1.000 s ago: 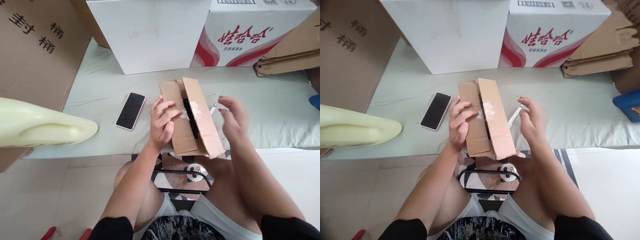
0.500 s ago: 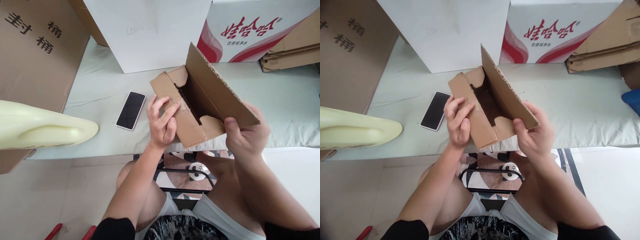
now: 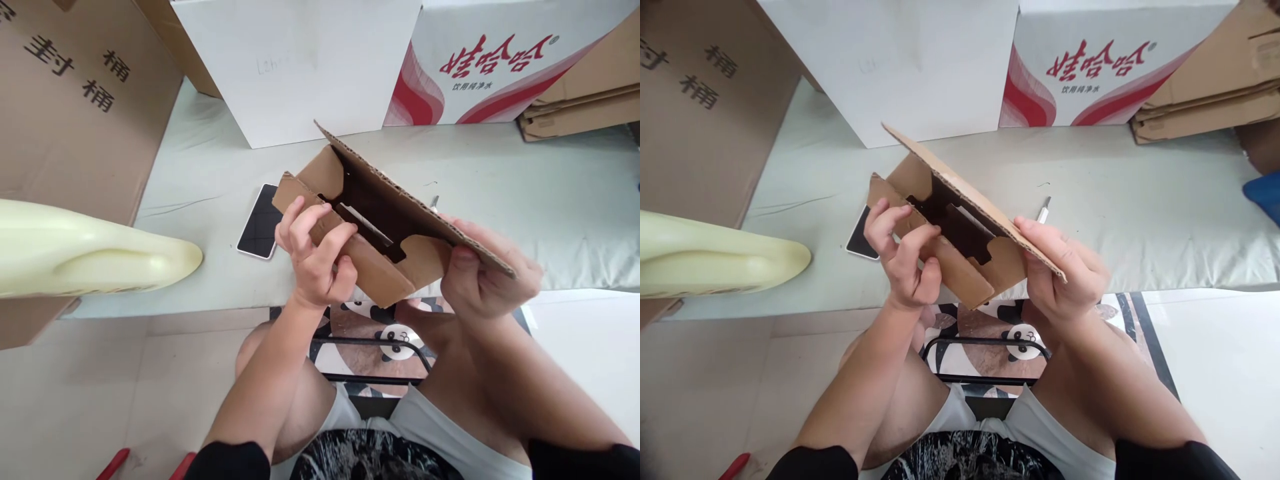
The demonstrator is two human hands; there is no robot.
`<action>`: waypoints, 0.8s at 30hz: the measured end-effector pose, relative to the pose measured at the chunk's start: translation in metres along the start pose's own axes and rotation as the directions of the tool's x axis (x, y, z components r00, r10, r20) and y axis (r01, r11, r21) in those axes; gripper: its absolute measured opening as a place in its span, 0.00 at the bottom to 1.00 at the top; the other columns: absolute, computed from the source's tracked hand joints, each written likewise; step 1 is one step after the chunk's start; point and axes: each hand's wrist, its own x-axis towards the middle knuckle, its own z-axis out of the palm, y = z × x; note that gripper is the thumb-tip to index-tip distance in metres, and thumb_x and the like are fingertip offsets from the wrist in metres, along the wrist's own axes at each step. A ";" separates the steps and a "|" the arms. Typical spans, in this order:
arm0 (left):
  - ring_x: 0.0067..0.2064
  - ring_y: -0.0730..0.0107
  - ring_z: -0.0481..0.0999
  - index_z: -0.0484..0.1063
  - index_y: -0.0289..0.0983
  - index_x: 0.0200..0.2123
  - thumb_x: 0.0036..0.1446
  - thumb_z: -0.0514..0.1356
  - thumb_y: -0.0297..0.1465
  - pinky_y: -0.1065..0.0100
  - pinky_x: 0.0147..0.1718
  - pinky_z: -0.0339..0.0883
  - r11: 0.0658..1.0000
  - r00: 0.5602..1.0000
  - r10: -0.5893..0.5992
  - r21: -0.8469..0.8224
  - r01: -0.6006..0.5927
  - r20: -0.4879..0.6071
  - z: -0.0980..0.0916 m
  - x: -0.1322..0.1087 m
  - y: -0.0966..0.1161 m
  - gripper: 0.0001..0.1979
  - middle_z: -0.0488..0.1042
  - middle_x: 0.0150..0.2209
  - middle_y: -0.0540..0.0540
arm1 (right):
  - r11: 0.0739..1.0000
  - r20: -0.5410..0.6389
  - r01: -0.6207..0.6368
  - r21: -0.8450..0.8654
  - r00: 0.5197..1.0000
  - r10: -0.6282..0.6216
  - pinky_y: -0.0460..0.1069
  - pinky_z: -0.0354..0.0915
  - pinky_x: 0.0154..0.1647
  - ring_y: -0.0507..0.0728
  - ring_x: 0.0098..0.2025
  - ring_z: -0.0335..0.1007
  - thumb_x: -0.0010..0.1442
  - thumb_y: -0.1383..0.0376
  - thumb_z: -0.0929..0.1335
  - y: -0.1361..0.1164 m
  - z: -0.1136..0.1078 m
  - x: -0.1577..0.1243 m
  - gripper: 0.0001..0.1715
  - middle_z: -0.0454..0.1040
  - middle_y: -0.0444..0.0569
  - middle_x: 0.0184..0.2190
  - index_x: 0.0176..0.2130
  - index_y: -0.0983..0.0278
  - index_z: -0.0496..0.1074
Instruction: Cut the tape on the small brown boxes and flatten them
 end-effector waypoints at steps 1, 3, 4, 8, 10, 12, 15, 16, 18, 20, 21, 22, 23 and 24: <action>0.64 0.46 0.66 0.78 0.45 0.46 0.57 0.55 0.33 0.45 0.66 0.59 1.000 1.000 -0.002 -0.009 0.002 -0.004 -0.001 0.000 -0.001 0.16 0.71 0.55 0.41 | 1.000 0.003 -0.014 -0.008 1.000 0.014 0.54 0.80 0.32 0.59 0.35 0.85 0.69 0.67 0.69 0.000 0.001 0.000 0.25 0.87 0.44 0.42 0.61 0.44 0.77; 0.63 0.47 0.67 0.76 0.46 0.47 0.58 0.55 0.35 0.45 0.65 0.60 1.000 1.000 0.008 -0.030 -0.009 -0.027 -0.005 -0.001 -0.004 0.15 0.71 0.55 0.42 | 0.999 0.008 -0.035 -0.029 0.999 0.035 0.56 0.81 0.33 0.60 0.35 0.85 0.70 0.65 0.69 0.000 0.001 0.000 0.24 0.87 0.44 0.41 0.60 0.43 0.77; 0.63 0.47 0.67 0.75 0.46 0.46 0.59 0.56 0.36 0.44 0.65 0.60 0.999 0.999 0.014 -0.042 -0.016 -0.048 -0.007 -0.001 -0.006 0.13 0.71 0.55 0.43 | 0.999 0.011 -0.039 -0.037 0.999 0.039 0.56 0.81 0.33 0.60 0.35 0.85 0.70 0.65 0.69 0.000 0.000 0.000 0.24 0.87 0.44 0.40 0.60 0.42 0.77; 0.63 0.46 0.71 0.74 0.45 0.40 0.62 0.57 0.41 0.40 0.69 0.52 0.995 0.993 0.010 -0.098 -0.021 -0.115 -0.018 -0.003 -0.012 0.09 0.76 0.51 0.44 | 0.998 -0.028 -0.054 -0.019 0.998 0.053 0.58 0.81 0.40 0.61 0.40 0.85 0.70 0.64 0.69 0.007 -0.001 0.001 0.22 0.86 0.44 0.44 0.59 0.43 0.78; 0.55 0.51 0.79 0.73 0.44 0.37 0.64 0.54 0.39 0.42 0.70 0.52 0.993 0.996 0.009 -0.114 -0.019 -0.090 -0.022 -0.004 -0.013 0.10 0.79 0.42 0.46 | 0.998 -0.066 -0.068 0.011 0.996 0.068 0.59 0.80 0.45 0.62 0.44 0.85 0.70 0.63 0.69 0.012 -0.001 0.001 0.20 0.86 0.44 0.45 0.57 0.44 0.79; 0.41 0.60 0.82 0.72 0.43 0.35 0.65 0.52 0.35 0.49 0.62 0.66 0.993 0.999 -0.030 -0.111 0.031 0.008 -0.023 -0.004 -0.014 0.10 0.78 0.32 0.50 | 0.997 -0.095 -0.069 0.042 0.993 0.073 0.60 0.78 0.50 0.62 0.47 0.83 0.70 0.62 0.70 0.018 -0.001 0.002 0.17 0.85 0.44 0.44 0.54 0.47 0.81; 0.26 0.69 0.74 0.69 0.41 0.33 0.63 0.56 0.35 0.63 0.34 0.71 0.972 0.959 -0.229 -0.011 0.234 0.166 -0.020 -0.003 -0.015 0.07 0.73 0.25 0.53 | 0.995 -0.031 -0.045 0.090 0.998 0.048 0.63 0.75 0.57 0.61 0.49 0.81 0.69 0.61 0.70 0.024 -0.001 0.003 0.13 0.83 0.44 0.39 0.51 0.49 0.82; 0.27 0.69 0.73 0.69 0.41 0.34 0.61 0.59 0.37 0.65 0.31 0.69 0.953 0.936 -0.304 0.041 0.301 0.178 -0.018 -0.003 -0.016 0.06 0.72 0.25 0.52 | 0.994 0.021 -0.030 0.102 0.999 0.028 0.64 0.74 0.59 0.61 0.48 0.80 0.69 0.61 0.71 0.024 -0.001 0.003 0.13 0.82 0.45 0.38 0.51 0.48 0.81; 0.35 0.65 0.76 0.70 0.40 0.40 0.54 0.66 0.41 0.64 0.34 0.71 0.902 0.887 -0.431 0.116 0.416 0.166 -0.014 -0.003 -0.018 0.15 0.73 0.33 0.49 | 0.991 0.132 0.004 0.136 0.991 -0.022 0.64 0.73 0.61 0.60 0.46 0.80 0.68 0.60 0.71 0.020 -0.002 0.003 0.12 0.81 0.44 0.37 0.51 0.48 0.81; 0.45 0.57 0.77 0.69 0.40 0.47 0.45 0.72 0.43 0.59 0.42 0.74 0.846 0.827 -0.533 0.142 0.514 0.180 -0.010 -0.004 -0.022 0.28 0.74 0.44 0.42 | 0.984 0.219 0.032 0.174 0.973 -0.070 0.64 0.72 0.63 0.58 0.43 0.80 0.69 0.60 0.70 0.012 -0.003 0.001 0.12 0.81 0.44 0.36 0.51 0.48 0.80; 0.50 0.53 0.77 0.69 0.40 0.49 0.43 0.74 0.42 0.56 0.45 0.75 0.817 0.793 -0.576 0.143 0.558 0.198 -0.008 -0.005 -0.025 0.31 0.73 0.49 0.40 | 0.980 0.254 0.042 0.193 0.963 -0.091 0.64 0.71 0.63 0.57 0.42 0.80 0.70 0.60 0.69 0.008 -0.003 0.000 0.12 0.81 0.43 0.36 0.51 0.48 0.80; 0.52 0.51 0.77 0.69 0.40 0.48 0.42 0.74 0.40 0.54 0.48 0.75 0.790 0.759 -0.613 0.141 0.597 0.220 -0.007 -0.006 -0.029 0.30 0.73 0.50 0.39 | 0.977 0.284 0.052 0.209 0.952 -0.112 0.63 0.71 0.63 0.56 0.40 0.80 0.70 0.62 0.69 0.004 -0.002 -0.001 0.11 0.81 0.43 0.36 0.50 0.49 0.79; 0.53 0.49 0.77 0.71 0.41 0.46 0.44 0.73 0.38 0.52 0.50 0.75 0.762 0.726 -0.646 0.135 0.634 0.235 -0.006 -0.007 -0.033 0.27 0.74 0.50 0.39 | 0.973 0.311 0.065 0.220 0.941 -0.133 0.62 0.71 0.62 0.55 0.39 0.79 0.71 0.63 0.68 0.000 -0.002 -0.002 0.11 0.81 0.42 0.35 0.49 0.49 0.79; 0.53 0.47 0.78 0.72 0.41 0.43 0.45 0.72 0.36 0.51 0.52 0.74 0.729 0.693 -0.680 0.118 0.675 0.240 -0.005 -0.008 -0.038 0.21 0.76 0.48 0.40 | 0.968 0.333 0.085 0.234 0.929 -0.162 0.61 0.71 0.62 0.55 0.39 0.79 0.71 0.63 0.68 -0.002 -0.001 -0.003 0.11 0.81 0.41 0.35 0.47 0.49 0.79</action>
